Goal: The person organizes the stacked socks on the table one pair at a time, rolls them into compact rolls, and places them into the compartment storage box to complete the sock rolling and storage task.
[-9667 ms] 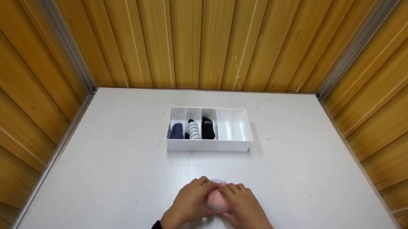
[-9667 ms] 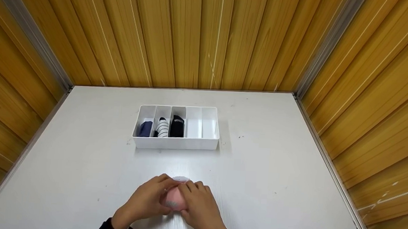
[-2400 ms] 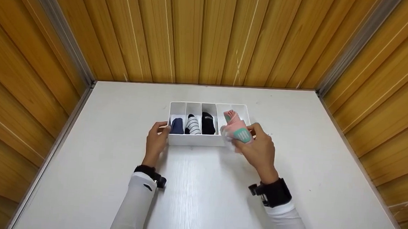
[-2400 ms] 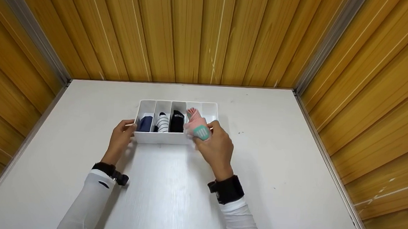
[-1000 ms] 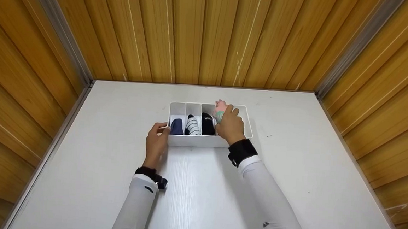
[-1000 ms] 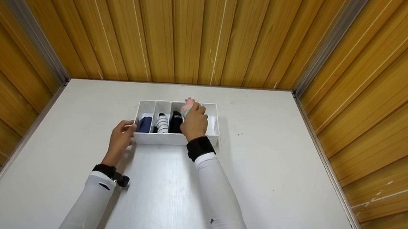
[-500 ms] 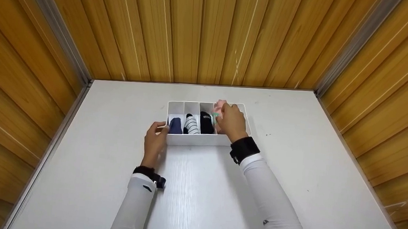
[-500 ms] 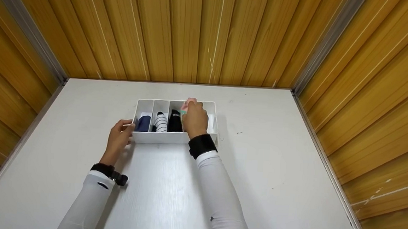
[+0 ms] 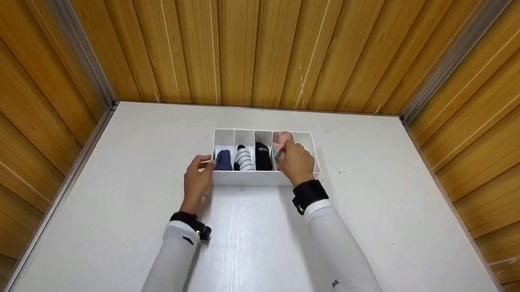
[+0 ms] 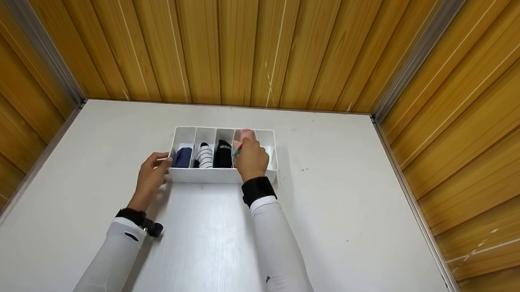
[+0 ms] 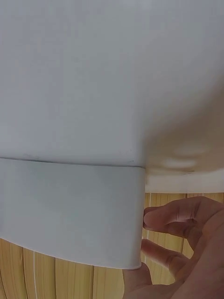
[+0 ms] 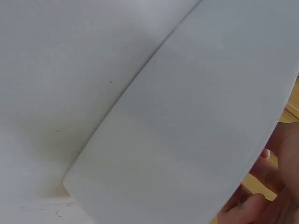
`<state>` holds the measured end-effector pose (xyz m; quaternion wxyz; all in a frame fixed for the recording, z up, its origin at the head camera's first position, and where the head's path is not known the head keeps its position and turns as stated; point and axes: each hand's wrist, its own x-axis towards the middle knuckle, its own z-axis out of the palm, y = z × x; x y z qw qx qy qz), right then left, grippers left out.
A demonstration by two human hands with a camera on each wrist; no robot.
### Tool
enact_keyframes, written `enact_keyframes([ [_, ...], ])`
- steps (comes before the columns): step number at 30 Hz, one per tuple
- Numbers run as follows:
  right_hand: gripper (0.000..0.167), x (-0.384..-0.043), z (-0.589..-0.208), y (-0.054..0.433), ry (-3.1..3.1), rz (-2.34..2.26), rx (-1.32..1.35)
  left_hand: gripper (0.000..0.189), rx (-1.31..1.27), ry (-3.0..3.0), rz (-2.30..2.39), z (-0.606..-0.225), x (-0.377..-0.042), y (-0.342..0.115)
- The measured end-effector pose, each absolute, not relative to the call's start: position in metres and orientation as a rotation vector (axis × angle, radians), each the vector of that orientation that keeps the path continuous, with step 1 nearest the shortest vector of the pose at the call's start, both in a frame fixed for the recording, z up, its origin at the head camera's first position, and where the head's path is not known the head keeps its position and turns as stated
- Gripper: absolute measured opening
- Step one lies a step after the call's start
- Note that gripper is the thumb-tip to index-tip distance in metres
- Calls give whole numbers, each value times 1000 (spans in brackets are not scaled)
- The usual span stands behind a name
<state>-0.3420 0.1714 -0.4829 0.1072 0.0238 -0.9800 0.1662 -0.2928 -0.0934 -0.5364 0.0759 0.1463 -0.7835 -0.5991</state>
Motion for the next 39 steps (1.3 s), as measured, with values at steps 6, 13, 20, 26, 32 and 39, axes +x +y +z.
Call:
enact_keyframes([
  [6,29,-344,-480,173,-2858,460,114,30,436,-2354,-1770,-538,-294,-92],
  [13,25,-345,-478,167,-2780,504,167,29,438,-2341,-1769,-536,-293,-91],
  [20,16,-348,-487,166,-2752,261,214,28,427,-2334,-1769,-533,-289,-90],
  [26,19,-350,-491,167,-2761,212,261,28,411,-2313,-1775,-533,-291,-89],
  [32,30,-342,-492,173,-2820,380,248,30,414,-2353,-1773,-533,-291,-91],
  [39,47,-331,-493,190,-2736,556,292,37,352,-2441,-1653,-535,-286,-95],
])
